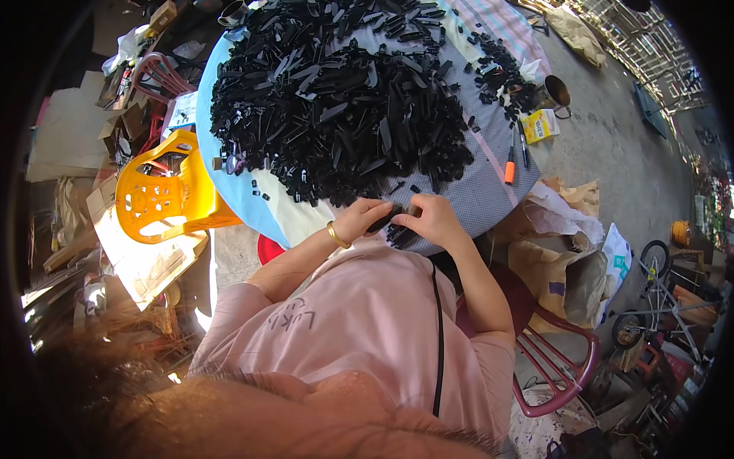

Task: Assembling small black plastic hardware components manually.

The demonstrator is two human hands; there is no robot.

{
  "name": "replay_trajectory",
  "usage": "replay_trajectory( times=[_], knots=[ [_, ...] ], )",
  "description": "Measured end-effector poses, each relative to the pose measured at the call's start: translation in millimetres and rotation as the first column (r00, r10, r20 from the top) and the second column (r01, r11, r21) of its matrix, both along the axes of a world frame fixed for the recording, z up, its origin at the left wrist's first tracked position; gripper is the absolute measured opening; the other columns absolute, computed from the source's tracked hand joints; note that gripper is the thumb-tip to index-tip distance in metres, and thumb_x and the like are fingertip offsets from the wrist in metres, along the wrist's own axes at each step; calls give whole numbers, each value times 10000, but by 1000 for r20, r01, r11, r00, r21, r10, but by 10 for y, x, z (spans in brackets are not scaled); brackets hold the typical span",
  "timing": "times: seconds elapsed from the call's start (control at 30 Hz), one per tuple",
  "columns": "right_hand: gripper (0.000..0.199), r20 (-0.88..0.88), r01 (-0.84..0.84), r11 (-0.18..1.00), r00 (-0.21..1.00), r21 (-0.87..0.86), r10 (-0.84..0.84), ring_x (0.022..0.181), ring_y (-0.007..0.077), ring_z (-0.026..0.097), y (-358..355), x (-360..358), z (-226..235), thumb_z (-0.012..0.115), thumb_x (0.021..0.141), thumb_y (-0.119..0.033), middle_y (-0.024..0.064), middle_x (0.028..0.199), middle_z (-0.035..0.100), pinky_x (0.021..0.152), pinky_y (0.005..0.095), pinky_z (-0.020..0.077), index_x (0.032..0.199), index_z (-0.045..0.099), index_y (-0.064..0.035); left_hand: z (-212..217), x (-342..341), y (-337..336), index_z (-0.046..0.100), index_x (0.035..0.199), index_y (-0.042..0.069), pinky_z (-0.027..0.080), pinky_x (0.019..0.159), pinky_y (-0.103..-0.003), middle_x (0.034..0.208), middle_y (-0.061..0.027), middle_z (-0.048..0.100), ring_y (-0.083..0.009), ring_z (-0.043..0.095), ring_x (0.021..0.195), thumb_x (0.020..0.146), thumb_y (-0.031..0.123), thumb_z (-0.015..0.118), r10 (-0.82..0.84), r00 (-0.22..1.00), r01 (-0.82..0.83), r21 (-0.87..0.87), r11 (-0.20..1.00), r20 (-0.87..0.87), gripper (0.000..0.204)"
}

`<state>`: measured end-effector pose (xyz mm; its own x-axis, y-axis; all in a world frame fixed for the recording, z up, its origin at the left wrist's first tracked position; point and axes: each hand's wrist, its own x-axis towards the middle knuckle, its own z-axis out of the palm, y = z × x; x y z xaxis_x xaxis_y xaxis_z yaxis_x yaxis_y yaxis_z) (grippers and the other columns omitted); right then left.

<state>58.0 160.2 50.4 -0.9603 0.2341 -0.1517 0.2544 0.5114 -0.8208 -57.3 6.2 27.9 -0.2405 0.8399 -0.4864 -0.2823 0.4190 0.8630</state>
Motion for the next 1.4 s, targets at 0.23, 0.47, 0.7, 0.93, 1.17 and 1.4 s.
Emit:
replay_trajectory(
  times=[0.23, 0.47, 0.7, 0.93, 1.17, 1.4],
  knots=[
    [279, 35, 44, 899, 999, -436, -31, 476, 119, 470, 90, -58, -425, 723, 690, -207, 40, 552, 527, 445, 269, 364, 648, 538, -2, -111, -7, -26, 609, 941, 35, 324, 390, -215, 571, 18, 479, -64, 413, 450, 881, 328, 490, 108, 982, -109, 3, 994, 156, 323],
    [246, -194, 373, 756, 927, 538, -320, 666, 249, 565, 474, -124, -933, 668, 724, -223, 77, 778, 541, 578, 343, 460, 884, 634, -40, -221, 69, 22, 548, 1053, 64, 380, 405, -224, 665, -9, 517, -99, 456, 471, 872, 328, 516, 373, 834, -372, -86, 924, 406, 322],
    [146, -339, 532, 825, 824, 188, -454, 669, 251, 598, 306, -129, -707, 635, 755, -144, 102, 765, 600, 595, 311, 474, 827, 600, -21, -162, -4, 77, 501, 1045, 67, 477, 449, -257, 728, -39, 543, -159, 563, 537, 887, 306, 491, 445, 755, -457, -99, 884, 482, 287],
    [115, -189, 249, 920, 930, -304, -314, 540, 113, 521, -262, -68, -94, 585, 803, -80, 74, 641, 575, 496, 236, 414, 843, 586, 29, -176, 28, 112, 502, 990, 62, 441, 403, -226, 715, -28, 538, -126, 537, 509, 888, 319, 482, 440, 812, -477, 0, 879, 383, 277],
    [114, -406, 238, 959, 900, 154, -159, 528, 247, 503, -345, -91, 23, 580, 787, -98, 112, 620, 506, 475, 323, 387, 747, 534, -2, -51, 145, 132, 532, 940, 45, 397, 381, -193, 705, 1, 529, -57, 460, 494, 884, 298, 483, 462, 879, -468, 27, 883, 121, 264],
    [107, -334, 109, 949, 943, 296, -4, 657, 313, 519, -458, -34, 38, 537, 769, -78, 149, 731, 517, 580, 386, 429, 807, 496, 14, -176, 179, 111, 526, 949, 10, 357, 394, -207, 647, -5, 525, -52, 445, 500, 865, 230, 527, 488, 848, -461, 165, 872, -207, 236]
  ],
)
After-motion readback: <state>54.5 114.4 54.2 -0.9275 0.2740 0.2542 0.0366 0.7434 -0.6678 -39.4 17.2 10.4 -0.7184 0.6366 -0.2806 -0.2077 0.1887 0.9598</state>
